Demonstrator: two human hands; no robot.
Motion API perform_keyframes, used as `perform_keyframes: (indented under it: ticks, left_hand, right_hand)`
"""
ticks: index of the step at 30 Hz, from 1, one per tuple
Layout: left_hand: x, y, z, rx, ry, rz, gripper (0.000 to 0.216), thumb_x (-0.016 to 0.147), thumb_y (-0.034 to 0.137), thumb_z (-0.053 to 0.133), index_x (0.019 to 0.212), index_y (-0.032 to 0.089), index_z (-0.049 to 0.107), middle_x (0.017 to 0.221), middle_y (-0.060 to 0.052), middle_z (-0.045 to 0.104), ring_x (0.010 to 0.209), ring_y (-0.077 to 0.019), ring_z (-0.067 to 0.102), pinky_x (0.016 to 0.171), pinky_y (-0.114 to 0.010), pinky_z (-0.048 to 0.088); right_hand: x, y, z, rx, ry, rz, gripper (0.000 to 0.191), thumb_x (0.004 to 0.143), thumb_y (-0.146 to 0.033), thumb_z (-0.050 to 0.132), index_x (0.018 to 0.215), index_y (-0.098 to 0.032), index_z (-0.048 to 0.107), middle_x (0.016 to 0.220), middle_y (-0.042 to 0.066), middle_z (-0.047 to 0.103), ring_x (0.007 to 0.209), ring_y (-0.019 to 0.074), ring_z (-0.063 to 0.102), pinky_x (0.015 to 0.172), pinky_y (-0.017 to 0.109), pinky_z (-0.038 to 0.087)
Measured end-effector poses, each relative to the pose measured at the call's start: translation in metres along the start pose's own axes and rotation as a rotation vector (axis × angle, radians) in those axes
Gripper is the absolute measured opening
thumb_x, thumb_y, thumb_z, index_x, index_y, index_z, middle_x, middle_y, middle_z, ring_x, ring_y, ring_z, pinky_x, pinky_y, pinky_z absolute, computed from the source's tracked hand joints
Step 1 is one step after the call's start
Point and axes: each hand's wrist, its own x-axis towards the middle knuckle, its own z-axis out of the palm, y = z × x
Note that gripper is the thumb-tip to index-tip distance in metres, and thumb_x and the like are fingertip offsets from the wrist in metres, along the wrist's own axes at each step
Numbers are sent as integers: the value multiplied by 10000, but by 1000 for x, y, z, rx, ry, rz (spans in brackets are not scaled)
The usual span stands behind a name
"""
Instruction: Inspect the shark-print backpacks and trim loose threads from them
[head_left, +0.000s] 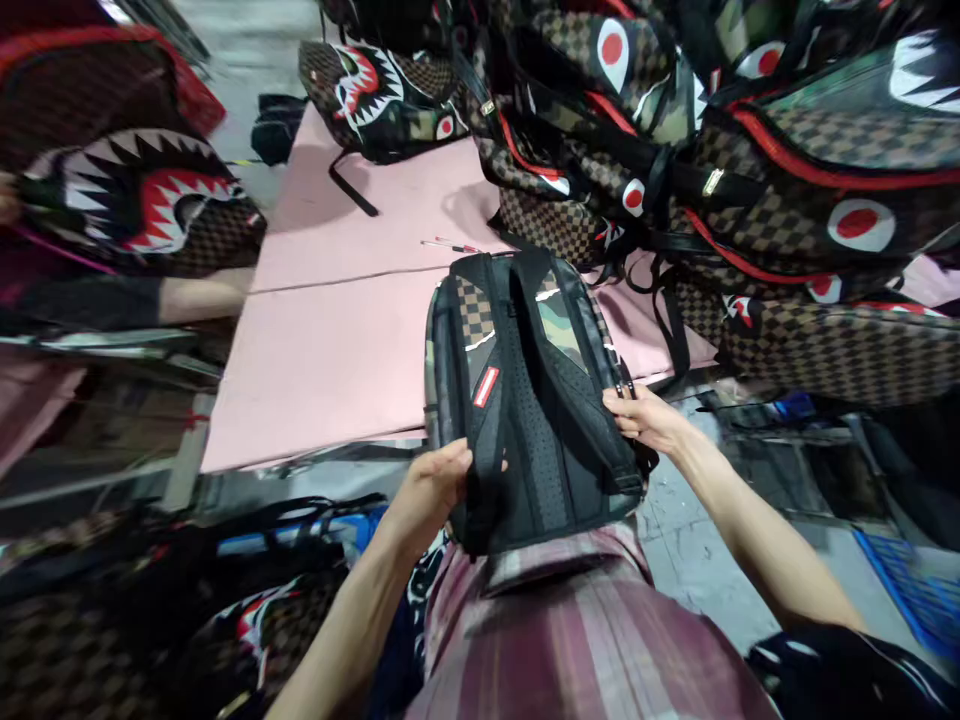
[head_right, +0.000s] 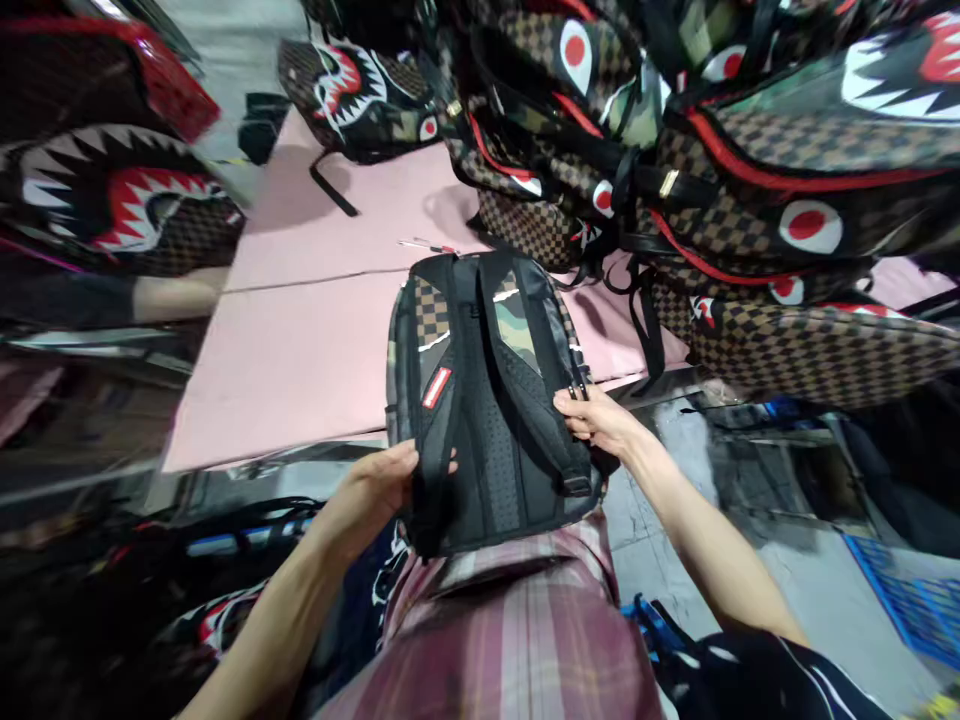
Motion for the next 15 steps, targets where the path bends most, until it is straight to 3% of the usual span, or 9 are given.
perform_keyframes:
  ticks: [6, 15]
  left_hand:
    - [0, 7, 9, -64, -8, -10, 335, 684, 309, 659, 945, 100, 640, 868, -87, 679, 746, -162, 629, 665, -221, 483]
    - [-2, 1, 3, -201, -65, 51, 424, 685, 264, 656, 1064, 82, 598, 839, -117, 671, 690, -168, 638, 657, -261, 494]
  right_hand:
    - [-3, 1, -1, 1, 26, -8, 479, 610, -356, 789, 613, -181, 343, 508, -116, 218, 381, -1, 142, 362, 179, 69]
    - [2, 6, -5, -33, 33, -6, 435, 610, -346, 790, 641, -176, 391, 518, -115, 207, 395, 5, 133, 370, 178, 94]
